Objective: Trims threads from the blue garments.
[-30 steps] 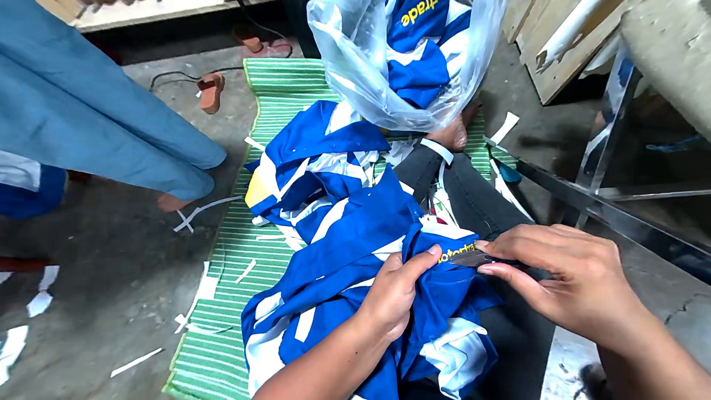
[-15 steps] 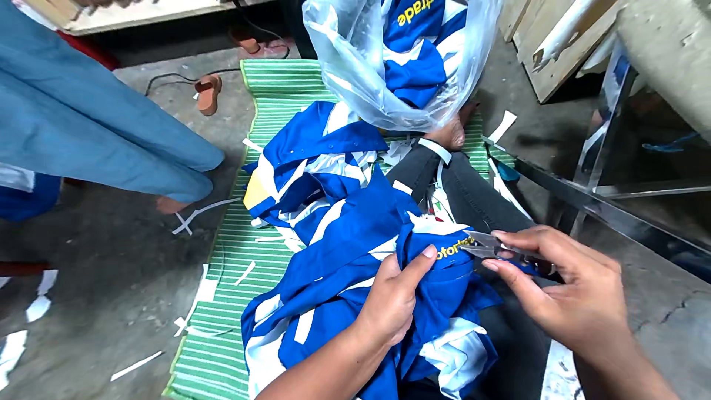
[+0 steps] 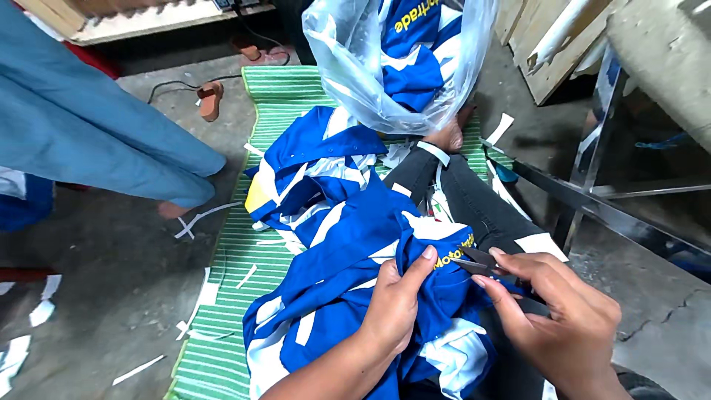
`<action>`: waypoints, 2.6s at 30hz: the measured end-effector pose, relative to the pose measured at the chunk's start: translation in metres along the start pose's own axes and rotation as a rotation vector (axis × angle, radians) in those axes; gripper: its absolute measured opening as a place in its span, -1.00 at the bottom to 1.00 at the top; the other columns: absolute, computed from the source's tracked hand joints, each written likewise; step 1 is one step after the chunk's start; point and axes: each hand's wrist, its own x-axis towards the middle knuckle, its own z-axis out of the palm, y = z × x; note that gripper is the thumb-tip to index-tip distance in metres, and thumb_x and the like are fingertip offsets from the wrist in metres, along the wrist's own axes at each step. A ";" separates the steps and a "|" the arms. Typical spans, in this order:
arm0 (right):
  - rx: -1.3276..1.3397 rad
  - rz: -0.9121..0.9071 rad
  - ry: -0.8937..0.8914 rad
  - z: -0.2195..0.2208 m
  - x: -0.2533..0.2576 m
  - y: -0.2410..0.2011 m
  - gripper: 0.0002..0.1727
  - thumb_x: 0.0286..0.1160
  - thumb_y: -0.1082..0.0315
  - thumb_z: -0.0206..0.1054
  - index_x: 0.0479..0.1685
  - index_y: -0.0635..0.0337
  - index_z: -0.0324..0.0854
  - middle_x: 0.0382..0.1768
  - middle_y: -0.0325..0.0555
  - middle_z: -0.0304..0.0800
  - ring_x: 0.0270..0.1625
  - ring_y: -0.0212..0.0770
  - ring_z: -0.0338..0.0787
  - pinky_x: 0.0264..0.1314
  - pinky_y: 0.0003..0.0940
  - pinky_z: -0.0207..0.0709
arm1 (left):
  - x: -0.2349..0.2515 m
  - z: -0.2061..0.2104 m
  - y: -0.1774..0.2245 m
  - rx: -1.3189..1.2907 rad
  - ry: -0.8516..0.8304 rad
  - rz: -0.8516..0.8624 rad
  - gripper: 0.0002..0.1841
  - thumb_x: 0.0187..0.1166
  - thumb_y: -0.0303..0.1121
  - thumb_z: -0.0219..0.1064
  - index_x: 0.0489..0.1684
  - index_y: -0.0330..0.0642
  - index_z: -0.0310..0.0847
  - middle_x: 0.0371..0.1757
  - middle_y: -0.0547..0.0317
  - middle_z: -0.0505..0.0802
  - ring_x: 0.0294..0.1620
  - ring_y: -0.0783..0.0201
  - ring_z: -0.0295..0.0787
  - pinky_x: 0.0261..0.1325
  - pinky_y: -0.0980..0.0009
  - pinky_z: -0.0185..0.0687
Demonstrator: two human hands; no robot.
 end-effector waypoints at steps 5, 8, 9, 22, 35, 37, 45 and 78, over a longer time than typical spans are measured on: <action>-0.017 0.014 0.029 0.001 0.001 0.001 -0.65 0.55 0.13 0.45 -0.07 0.28 0.86 -0.25 0.00 0.90 -0.23 -0.35 0.79 -0.25 -0.55 0.55 | 0.000 0.001 0.001 0.012 0.005 -0.005 -0.79 0.74 -0.53 0.08 -0.11 -0.34 0.68 -0.21 0.10 0.90 -0.10 0.35 0.88 0.17 0.35 0.79; -0.016 0.016 0.032 0.000 0.001 -0.001 -0.65 0.55 0.11 0.45 -0.08 0.27 0.86 -0.25 -0.01 0.89 -0.23 -0.36 0.78 -0.23 -0.57 0.54 | 0.001 0.001 0.000 0.006 0.000 0.005 -0.79 0.75 -0.53 0.08 -0.11 -0.34 0.68 -0.21 0.10 0.90 -0.10 0.35 0.88 0.17 0.35 0.78; -0.017 0.012 0.024 0.000 0.000 -0.001 -0.66 0.55 0.11 0.45 -0.07 0.25 0.87 -0.25 -0.01 0.90 -0.22 -0.35 0.79 -0.21 -0.55 0.56 | 0.001 0.001 0.000 0.003 -0.002 0.007 -0.79 0.75 -0.53 0.08 -0.11 -0.34 0.68 -0.21 0.09 0.90 -0.09 0.35 0.88 0.17 0.34 0.79; -0.063 0.004 0.027 0.000 -0.002 -0.004 -0.67 0.54 0.09 0.44 -0.08 0.19 0.87 -0.26 -0.03 0.90 -0.22 -0.29 0.81 -0.22 -0.47 0.56 | 0.001 0.002 0.001 0.000 0.004 -0.002 -0.77 0.75 -0.51 0.08 -0.13 -0.32 0.71 -0.20 0.09 0.91 -0.09 0.35 0.89 0.16 0.35 0.80; -0.073 -0.015 0.050 0.002 -0.003 -0.002 -0.68 0.55 0.11 0.43 -0.09 0.20 0.88 -0.27 -0.03 0.90 -0.24 -0.29 0.81 -0.26 -0.46 0.54 | -0.001 0.004 0.000 0.025 0.035 0.009 -0.79 0.75 -0.51 0.10 -0.13 -0.31 0.70 -0.21 0.12 0.91 -0.10 0.37 0.88 0.16 0.36 0.79; -0.079 -0.012 0.051 0.003 -0.002 -0.003 -0.69 0.54 0.11 0.44 -0.09 0.20 0.88 -0.27 -0.03 0.91 -0.23 -0.28 0.81 -0.25 -0.46 0.55 | -0.001 0.004 0.000 0.031 0.036 0.018 -0.79 0.74 -0.52 0.10 -0.13 -0.31 0.70 -0.22 0.13 0.91 -0.10 0.38 0.88 0.16 0.37 0.79; -0.066 -0.003 0.052 0.004 -0.004 -0.002 -0.69 0.53 0.12 0.45 -0.09 0.20 0.88 -0.27 -0.03 0.90 -0.24 -0.30 0.80 -0.24 -0.47 0.55 | 0.000 0.003 -0.001 0.012 0.029 0.012 -0.79 0.75 -0.52 0.09 -0.12 -0.32 0.69 -0.20 0.11 0.91 -0.09 0.37 0.88 0.17 0.35 0.78; -0.064 -0.020 0.101 0.016 -0.005 -0.001 -0.67 0.56 0.11 0.44 -0.11 0.22 0.89 -0.27 -0.01 0.91 -0.24 -0.28 0.82 -0.24 -0.47 0.57 | 0.002 0.002 -0.001 0.003 0.042 -0.001 -0.76 0.76 -0.50 0.06 -0.16 -0.32 0.70 -0.21 0.10 0.90 -0.10 0.36 0.88 0.16 0.36 0.78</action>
